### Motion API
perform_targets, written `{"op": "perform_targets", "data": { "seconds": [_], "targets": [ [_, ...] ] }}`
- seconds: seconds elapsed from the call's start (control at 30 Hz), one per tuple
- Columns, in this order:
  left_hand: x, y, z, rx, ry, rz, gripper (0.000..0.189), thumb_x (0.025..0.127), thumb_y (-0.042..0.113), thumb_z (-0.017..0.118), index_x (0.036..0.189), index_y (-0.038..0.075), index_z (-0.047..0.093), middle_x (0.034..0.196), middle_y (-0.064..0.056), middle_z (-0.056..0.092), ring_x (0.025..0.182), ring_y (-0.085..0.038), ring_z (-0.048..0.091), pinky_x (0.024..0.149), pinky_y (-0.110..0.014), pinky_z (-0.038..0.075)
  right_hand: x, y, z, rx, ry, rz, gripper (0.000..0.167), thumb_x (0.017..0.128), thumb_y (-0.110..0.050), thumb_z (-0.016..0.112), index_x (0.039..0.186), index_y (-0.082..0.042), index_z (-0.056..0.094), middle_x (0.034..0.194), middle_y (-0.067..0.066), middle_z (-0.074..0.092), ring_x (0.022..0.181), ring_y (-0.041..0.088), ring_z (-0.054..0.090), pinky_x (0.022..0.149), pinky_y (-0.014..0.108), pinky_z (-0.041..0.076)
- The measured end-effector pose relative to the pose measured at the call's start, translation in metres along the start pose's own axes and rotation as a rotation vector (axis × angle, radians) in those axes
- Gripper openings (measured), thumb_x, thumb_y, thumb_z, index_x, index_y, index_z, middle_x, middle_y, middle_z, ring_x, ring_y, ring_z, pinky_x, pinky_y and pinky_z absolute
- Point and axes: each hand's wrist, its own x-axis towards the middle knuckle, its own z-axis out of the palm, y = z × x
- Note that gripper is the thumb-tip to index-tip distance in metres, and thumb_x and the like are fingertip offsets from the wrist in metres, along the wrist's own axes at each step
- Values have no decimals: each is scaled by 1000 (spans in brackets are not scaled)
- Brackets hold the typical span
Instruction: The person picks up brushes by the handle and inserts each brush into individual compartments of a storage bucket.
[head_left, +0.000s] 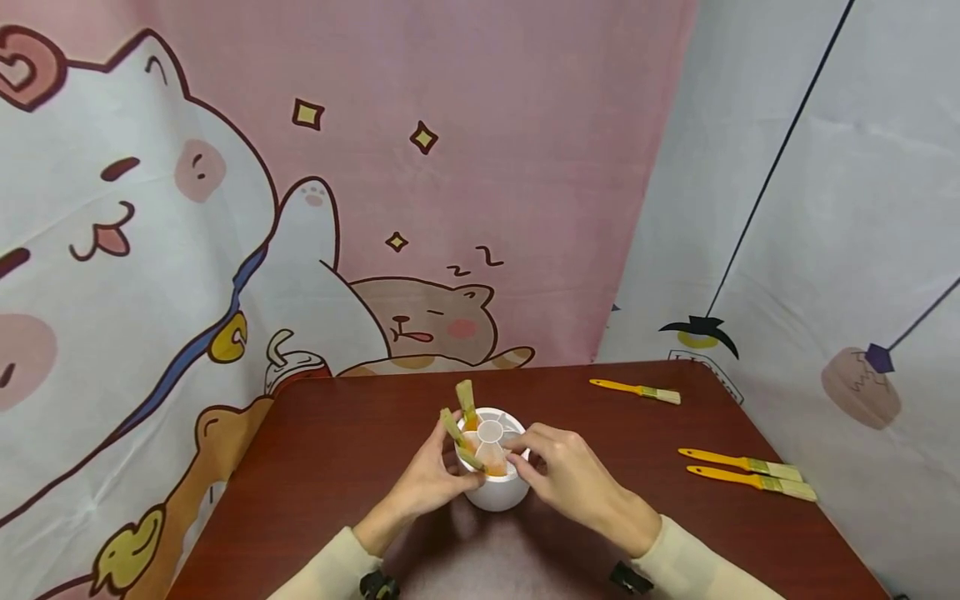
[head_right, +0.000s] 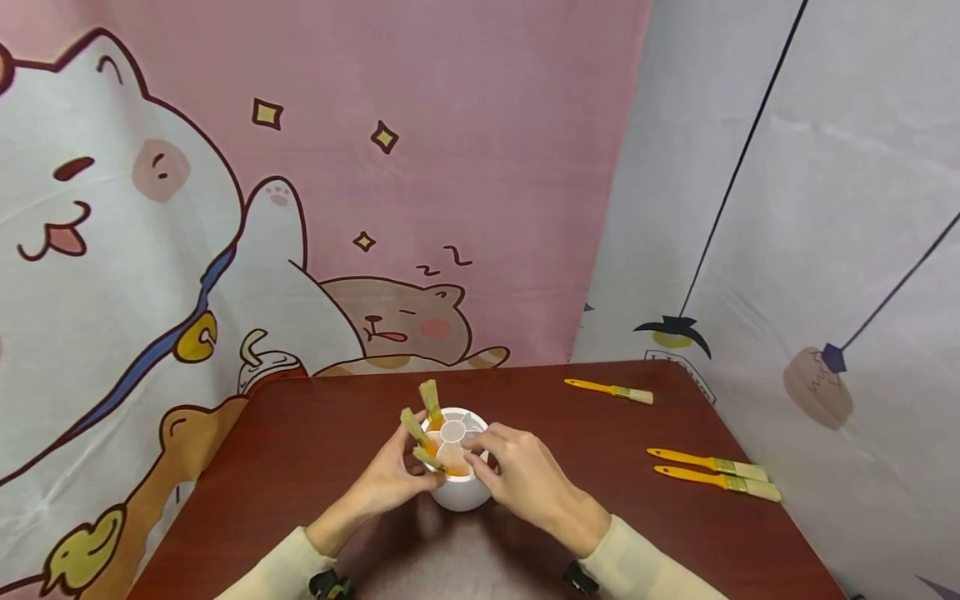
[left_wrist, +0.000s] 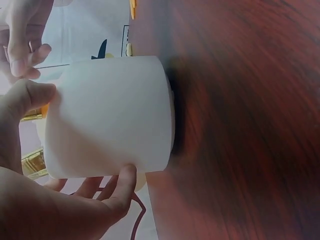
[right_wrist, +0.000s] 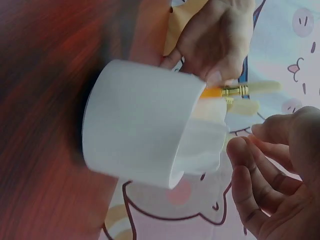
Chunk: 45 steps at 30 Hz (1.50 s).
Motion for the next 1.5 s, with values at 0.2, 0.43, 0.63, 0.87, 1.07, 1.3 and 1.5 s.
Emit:
{"op": "perform_targets", "data": {
  "seconds": [0.2, 0.43, 0.63, 0.87, 1.07, 1.3, 1.5],
  "targets": [
    [-1, 0, 2, 11, 10, 2, 114, 90, -2, 91, 183, 3, 26, 175, -32, 49, 149, -51, 66, 110, -46, 67, -12, 12, -18, -44, 8, 130, 19, 95, -3, 95, 110, -11, 87, 96, -7, 80, 81, -4, 70, 69, 23, 64],
    [-9, 0, 13, 67, 107, 15, 119, 88, 10, 100, 183, 14, 28, 175, -25, 52, 152, -47, 65, 118, -56, 62, -39, 34, -43, -187, 8, 289, 22, 93, -5, 97, 108, -19, 88, 97, -9, 80, 78, -4, 65, 67, 23, 60],
    [-17, 2, 28, 276, 246, 11, 126, 80, 32, 110, 175, 3, 32, 170, -24, 52, 157, -44, 59, 126, -66, 53, -66, 51, -65, -284, -50, 526, 17, 97, -11, 95, 111, -17, 88, 103, -1, 83, 73, 3, 58, 63, 26, 51],
    [-21, 1, 40, 291, 331, -30, 132, 76, 36, 112, 175, 6, 31, 173, -21, 50, 159, -43, 57, 130, -65, 48, -102, 83, -93, -385, -107, 743, 23, 100, -17, 90, 119, -3, 86, 109, 19, 83, 77, 26, 70, 65, 45, 60],
    [-21, 4, 45, 277, 375, -31, 129, 74, 35, 112, 173, 7, 35, 169, -18, 53, 157, -41, 59, 130, -64, 48, -133, 111, -122, -480, -161, 886, 37, 99, -20, 86, 121, 9, 79, 106, 35, 73, 82, 53, 73, 66, 65, 60],
    [-19, 5, 46, 280, 385, -36, 119, 75, 31, 111, 167, 6, 39, 166, -19, 57, 153, -39, 62, 129, -62, 50, -156, 128, -142, -451, -389, 1150, 38, 103, -26, 80, 108, 11, 74, 103, 39, 55, 81, 55, 63, 60, 61, 56],
    [-19, 5, 46, 286, 378, -40, 114, 77, 28, 109, 165, 6, 41, 165, -20, 58, 152, -39, 63, 128, -62, 51, -166, 137, -140, -465, -405, 1124, 37, 102, -22, 78, 109, 15, 75, 99, 40, 58, 82, 61, 60, 67, 71, 57]
  ]
}}
